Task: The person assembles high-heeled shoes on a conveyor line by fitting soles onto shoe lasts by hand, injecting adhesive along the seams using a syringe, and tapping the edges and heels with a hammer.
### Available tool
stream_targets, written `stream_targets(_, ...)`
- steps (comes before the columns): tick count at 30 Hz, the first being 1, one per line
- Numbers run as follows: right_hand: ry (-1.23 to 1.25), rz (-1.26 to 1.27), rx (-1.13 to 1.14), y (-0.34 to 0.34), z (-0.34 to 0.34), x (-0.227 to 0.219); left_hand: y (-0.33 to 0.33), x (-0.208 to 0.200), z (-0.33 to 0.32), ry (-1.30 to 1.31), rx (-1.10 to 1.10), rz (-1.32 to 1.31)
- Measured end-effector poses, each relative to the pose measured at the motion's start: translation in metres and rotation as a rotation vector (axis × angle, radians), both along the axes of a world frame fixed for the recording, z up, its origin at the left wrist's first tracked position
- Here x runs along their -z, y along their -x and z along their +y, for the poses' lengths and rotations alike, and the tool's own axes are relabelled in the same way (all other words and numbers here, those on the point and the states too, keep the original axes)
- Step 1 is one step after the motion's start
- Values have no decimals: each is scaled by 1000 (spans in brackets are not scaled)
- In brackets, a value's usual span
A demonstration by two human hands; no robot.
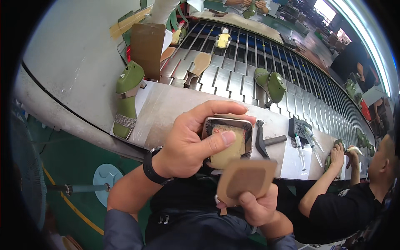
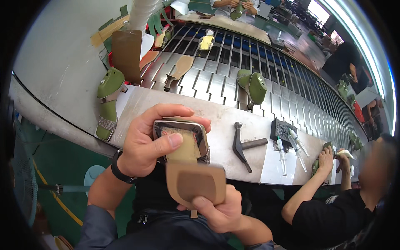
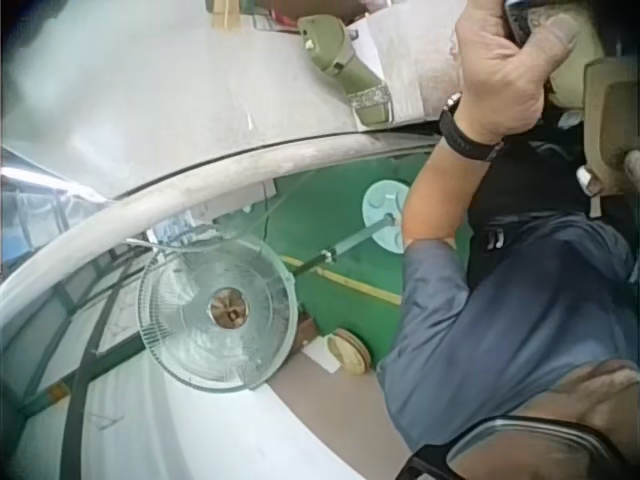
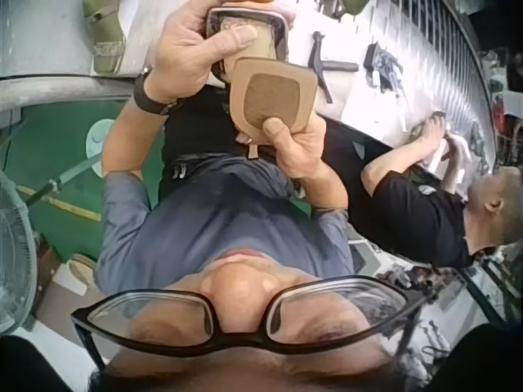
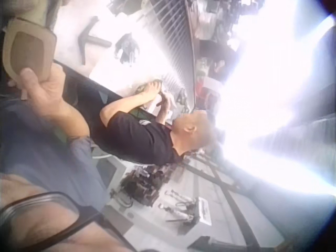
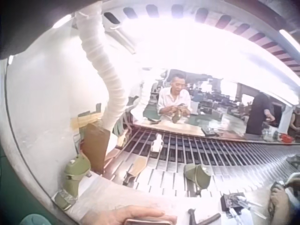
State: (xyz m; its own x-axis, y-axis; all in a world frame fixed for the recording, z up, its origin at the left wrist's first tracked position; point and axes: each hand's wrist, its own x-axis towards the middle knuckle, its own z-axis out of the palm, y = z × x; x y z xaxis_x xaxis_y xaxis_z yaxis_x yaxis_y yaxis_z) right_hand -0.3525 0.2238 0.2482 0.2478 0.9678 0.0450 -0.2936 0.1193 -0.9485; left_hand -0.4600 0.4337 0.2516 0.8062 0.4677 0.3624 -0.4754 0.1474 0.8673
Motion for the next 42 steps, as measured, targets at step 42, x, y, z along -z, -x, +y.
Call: stream_targets(42,75,-51,131,13,25,6,18,11,-16,-120,26,-65)
